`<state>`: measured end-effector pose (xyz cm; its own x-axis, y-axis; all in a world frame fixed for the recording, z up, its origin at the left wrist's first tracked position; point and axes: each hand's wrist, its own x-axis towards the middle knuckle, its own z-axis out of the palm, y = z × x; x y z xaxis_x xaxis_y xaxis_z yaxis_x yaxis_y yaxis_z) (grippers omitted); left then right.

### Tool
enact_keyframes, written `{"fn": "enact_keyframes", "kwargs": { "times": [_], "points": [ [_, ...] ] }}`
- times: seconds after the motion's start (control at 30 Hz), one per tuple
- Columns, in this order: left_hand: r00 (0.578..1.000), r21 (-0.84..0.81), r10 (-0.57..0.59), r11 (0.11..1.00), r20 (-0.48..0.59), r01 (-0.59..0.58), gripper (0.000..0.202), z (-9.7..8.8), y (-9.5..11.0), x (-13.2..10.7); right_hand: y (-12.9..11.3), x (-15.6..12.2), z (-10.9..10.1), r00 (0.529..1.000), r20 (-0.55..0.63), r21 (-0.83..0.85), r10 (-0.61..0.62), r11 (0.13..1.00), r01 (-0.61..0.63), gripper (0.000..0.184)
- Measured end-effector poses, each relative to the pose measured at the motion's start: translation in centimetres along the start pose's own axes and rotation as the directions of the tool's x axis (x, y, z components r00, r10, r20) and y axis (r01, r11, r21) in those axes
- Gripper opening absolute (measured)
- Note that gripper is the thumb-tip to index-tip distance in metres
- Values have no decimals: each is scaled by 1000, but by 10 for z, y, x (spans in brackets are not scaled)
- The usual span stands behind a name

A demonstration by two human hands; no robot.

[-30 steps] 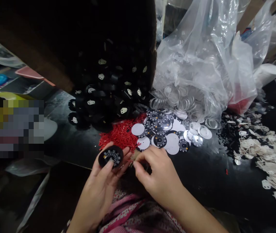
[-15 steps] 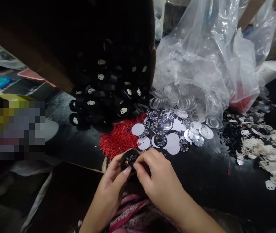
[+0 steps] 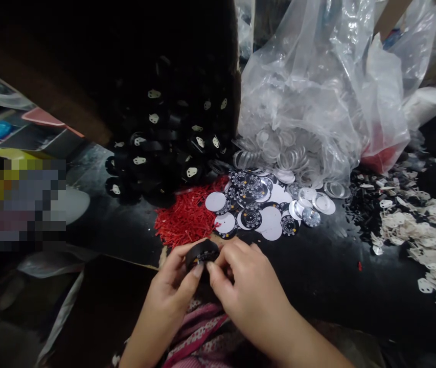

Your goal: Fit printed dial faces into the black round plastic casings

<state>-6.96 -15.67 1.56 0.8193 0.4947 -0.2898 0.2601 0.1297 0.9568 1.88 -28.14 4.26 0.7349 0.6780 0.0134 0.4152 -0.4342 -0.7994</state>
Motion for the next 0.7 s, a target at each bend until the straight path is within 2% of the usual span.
{"fn": "enact_keyframes", "kwargs": {
  "times": [0.1, 0.17, 0.3, 0.37, 0.47, 0.53, 0.6, 0.67, 0.7],
  "points": [
    [988, -168, -115, 977, 106, 132, 34, -1, -2, 4, 3, 4, -4, 991, -3, -69, -135, 989, 134, 8],
    [979, -223, -155, 958, 136, 182, 42, -2, -3, 6, 5, 7, -5, 972, 16, -156, -234, 960, 233, 14],
    [975, -228, -203, 949, 87, 218, 44, 1, -7, 3, 9, 14, -2, 949, 88, -341, -301, 886, 313, 15],
    [958, -269, -287, 921, 16, 281, 41, 6, -9, 1, 7, 17, -1, 942, 88, -383, -324, 862, 332, 17],
    [913, -390, -400, 855, -80, 341, 37, 14, -13, -2, 1, 18, -2, 958, 15, -358, -286, 893, 272, 12],
    [930, -371, -360, 876, -79, 308, 36, 16, -13, -2, -3, 18, -7, 981, -20, -291, -193, 940, 179, 9],
    [955, -303, -296, 913, -35, 272, 37, 14, -12, 0, -1, 19, -18, 991, 41, -192, -125, 973, 131, 9],
    [952, -296, -307, 909, 1, 294, 41, 10, -9, 3, 13, 22, -37, 991, 99, -133, -87, 986, 100, 10],
    [946, -307, -325, 899, 10, 312, 45, 9, -8, 4, 24, 25, -48, 996, 77, -159, -54, 985, 66, 10]
  ]
}}
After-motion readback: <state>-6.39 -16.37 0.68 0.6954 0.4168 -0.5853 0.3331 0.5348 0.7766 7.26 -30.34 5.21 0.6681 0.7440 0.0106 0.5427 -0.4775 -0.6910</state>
